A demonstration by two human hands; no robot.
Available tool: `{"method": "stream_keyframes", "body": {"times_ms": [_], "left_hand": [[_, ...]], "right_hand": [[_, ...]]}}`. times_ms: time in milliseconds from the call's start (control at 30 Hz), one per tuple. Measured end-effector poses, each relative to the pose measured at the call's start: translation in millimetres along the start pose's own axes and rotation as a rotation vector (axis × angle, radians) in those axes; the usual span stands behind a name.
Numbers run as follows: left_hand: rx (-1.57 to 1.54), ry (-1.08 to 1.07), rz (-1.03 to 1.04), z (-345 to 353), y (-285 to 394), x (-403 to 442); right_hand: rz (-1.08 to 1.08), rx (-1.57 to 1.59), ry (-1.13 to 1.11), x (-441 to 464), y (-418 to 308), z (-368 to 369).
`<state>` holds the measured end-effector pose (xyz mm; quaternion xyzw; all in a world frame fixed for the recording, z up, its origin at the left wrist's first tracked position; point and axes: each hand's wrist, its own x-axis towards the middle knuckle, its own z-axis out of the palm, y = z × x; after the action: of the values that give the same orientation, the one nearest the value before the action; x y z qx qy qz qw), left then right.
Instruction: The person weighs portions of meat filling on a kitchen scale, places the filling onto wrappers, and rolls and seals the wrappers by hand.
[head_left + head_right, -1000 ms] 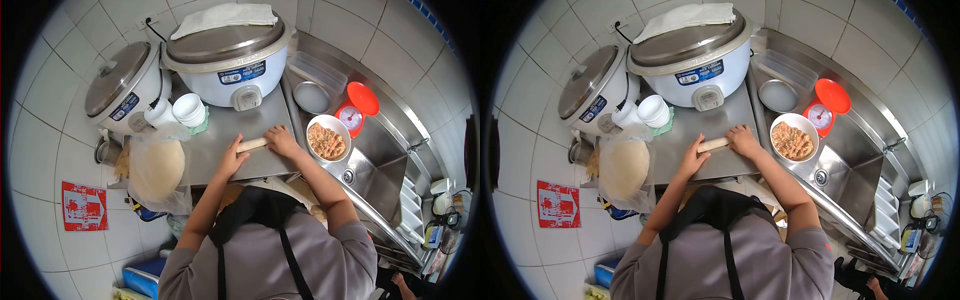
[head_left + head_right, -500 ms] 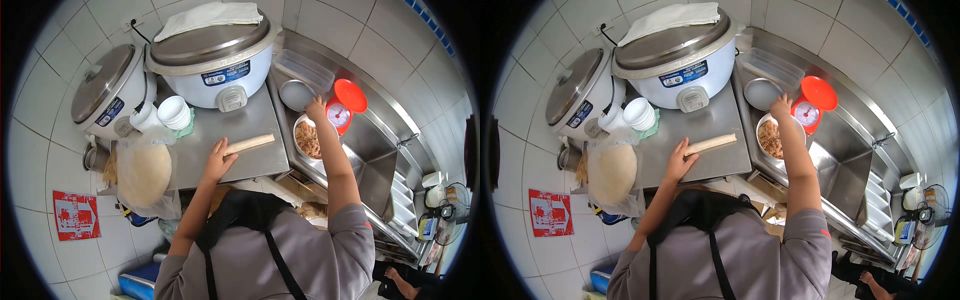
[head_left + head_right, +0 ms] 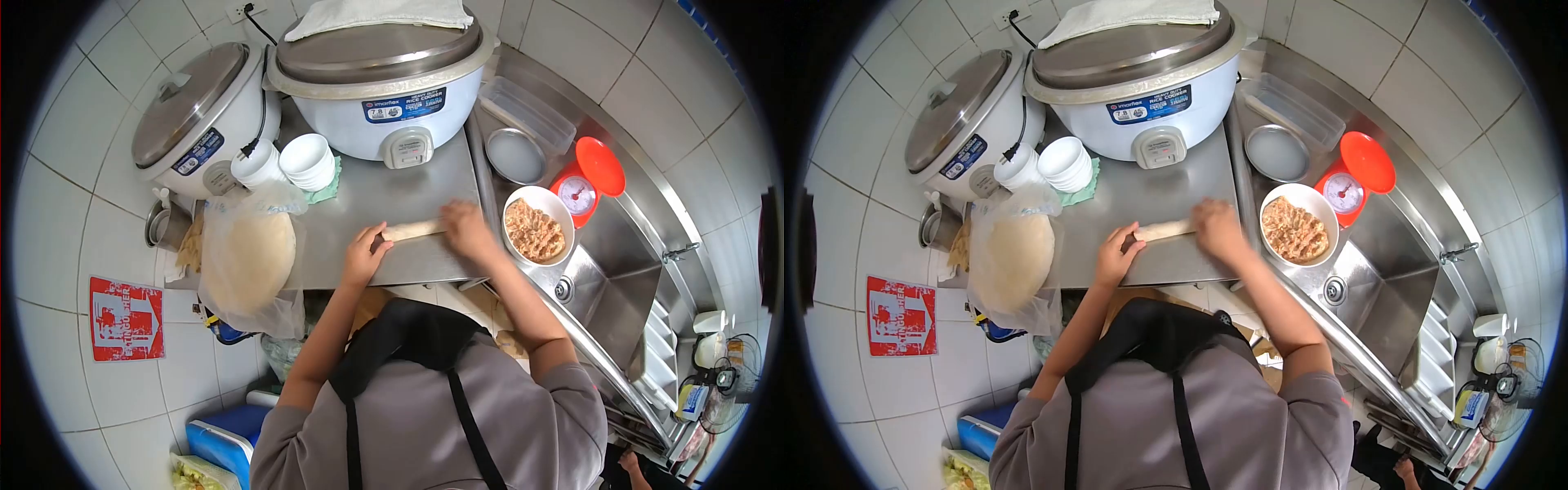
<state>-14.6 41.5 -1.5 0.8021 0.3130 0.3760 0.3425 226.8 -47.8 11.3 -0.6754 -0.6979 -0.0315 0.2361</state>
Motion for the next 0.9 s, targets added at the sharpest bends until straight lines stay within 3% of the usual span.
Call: {"method": "stream_keyframes", "body": {"times_ms": [33, 233, 400, 500, 600, 700, 800, 900], "left_hand": [[-0.009, -0.002, 0.011, 0, 0, 1], [0.002, -0.075, 0.031, 0, -4, -3], [-0.071, -0.086, 0.018, 4, -11, -4], [-0.089, -0.088, 0.017, 7, -19, -6], [-0.073, -0.078, 0.069, 4, -19, -5], [-0.199, -0.025, -0.020, 5, -17, -5], [-0.177, -0.062, -0.041, 6, -19, -4], [-0.259, -0.032, -0.051, 12, -29, -6]], "right_hand": [[-0.021, -0.042, -0.110, 2, -30, -1], [-0.126, 0.064, -0.008, 3, -91, 36], [0.133, -0.127, -0.113, -6, -64, 13], [0.115, -0.147, -0.169, 1, -76, 22], [-0.032, -0.017, -0.237, 11, -103, 37], [-0.191, -0.027, -0.177, 2, -110, 40], [-0.183, 0.067, -0.137, -17, -90, 26], [-0.173, -0.071, -0.166, -27, -76, 13]]}}
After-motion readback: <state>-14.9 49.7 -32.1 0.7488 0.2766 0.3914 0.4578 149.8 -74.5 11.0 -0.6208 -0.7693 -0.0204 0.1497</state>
